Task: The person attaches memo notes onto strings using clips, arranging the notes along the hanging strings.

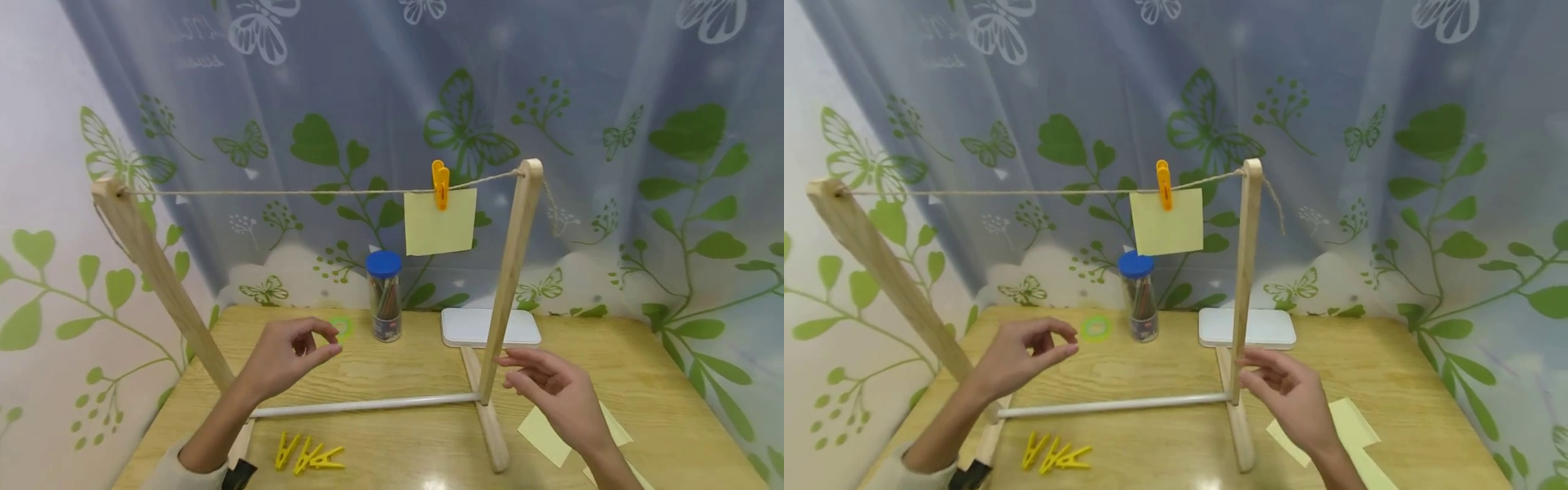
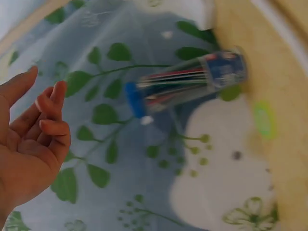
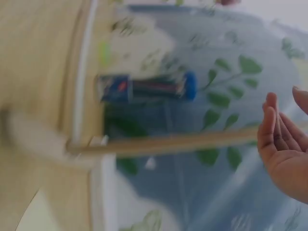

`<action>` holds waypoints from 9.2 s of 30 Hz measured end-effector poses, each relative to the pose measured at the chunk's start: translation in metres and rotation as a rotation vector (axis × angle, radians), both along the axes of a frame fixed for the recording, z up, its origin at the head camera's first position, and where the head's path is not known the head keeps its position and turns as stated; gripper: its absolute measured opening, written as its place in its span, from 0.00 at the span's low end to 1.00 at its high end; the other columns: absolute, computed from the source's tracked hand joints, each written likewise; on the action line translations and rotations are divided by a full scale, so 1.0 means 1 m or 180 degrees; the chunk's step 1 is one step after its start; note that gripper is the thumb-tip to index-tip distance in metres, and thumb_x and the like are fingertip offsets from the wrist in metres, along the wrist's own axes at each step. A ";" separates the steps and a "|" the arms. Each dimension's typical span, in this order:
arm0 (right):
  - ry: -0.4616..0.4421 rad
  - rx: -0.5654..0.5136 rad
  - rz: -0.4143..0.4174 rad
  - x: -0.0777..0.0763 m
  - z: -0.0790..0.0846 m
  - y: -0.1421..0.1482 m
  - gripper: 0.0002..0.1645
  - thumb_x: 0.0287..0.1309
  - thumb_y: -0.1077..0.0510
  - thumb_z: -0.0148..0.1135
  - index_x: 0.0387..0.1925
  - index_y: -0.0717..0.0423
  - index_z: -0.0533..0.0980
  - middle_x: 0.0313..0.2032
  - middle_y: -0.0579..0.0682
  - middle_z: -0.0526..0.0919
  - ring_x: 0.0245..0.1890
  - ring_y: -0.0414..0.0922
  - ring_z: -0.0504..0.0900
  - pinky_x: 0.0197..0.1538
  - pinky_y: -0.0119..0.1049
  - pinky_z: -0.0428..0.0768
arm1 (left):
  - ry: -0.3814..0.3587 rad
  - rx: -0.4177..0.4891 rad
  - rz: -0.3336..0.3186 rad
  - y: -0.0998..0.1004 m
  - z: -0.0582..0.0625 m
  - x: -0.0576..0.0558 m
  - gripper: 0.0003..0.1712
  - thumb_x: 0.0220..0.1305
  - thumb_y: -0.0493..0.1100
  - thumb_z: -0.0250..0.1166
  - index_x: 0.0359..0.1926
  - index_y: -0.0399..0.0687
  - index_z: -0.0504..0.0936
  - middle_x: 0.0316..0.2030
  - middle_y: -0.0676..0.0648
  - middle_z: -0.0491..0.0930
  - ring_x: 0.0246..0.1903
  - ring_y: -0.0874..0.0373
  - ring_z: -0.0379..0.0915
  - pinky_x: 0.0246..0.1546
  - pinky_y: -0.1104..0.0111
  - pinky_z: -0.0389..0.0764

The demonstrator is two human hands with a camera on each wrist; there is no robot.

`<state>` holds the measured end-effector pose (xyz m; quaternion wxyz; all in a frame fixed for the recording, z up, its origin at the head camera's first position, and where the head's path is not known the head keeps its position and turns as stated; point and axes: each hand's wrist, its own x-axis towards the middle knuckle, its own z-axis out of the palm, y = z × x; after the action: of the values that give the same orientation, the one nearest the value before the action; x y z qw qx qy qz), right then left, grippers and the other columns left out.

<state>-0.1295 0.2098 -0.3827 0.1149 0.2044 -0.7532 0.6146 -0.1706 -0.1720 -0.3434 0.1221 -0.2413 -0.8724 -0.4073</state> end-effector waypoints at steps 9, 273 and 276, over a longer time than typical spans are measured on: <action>-0.0781 0.1434 -0.0427 -0.009 -0.054 0.062 0.23 0.60 0.57 0.62 0.55 0.65 0.74 0.44 0.53 0.83 0.37 0.26 0.79 0.38 0.28 0.80 | -0.0440 -0.0331 -0.0154 -0.025 -0.065 0.008 0.11 0.59 0.48 0.67 0.41 0.48 0.84 0.33 0.49 0.84 0.28 0.72 0.73 0.26 0.74 0.75; -0.0366 0.0040 0.1077 -0.017 -0.010 -0.044 0.17 0.60 0.67 0.59 0.50 0.70 0.74 0.42 0.38 0.80 0.36 0.33 0.81 0.37 0.31 0.81 | 0.0733 0.1247 -0.0060 0.038 0.019 0.024 0.23 0.52 0.30 0.69 0.52 0.46 0.81 0.28 0.55 0.79 0.11 0.67 0.56 0.09 0.74 0.59; -0.0349 0.0225 0.1017 -0.014 -0.022 -0.022 0.16 0.60 0.68 0.58 0.51 0.69 0.75 0.43 0.35 0.80 0.35 0.34 0.81 0.37 0.33 0.81 | 0.0528 0.0989 0.0163 0.031 -0.007 0.023 0.21 0.53 0.35 0.71 0.50 0.50 0.82 0.20 0.55 0.73 0.11 0.69 0.56 0.10 0.74 0.61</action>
<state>-0.1440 0.1883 -0.4051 -0.0329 0.2916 -0.7374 0.6084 -0.1471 -0.1414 -0.3503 0.2399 -0.2300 -0.7917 -0.5126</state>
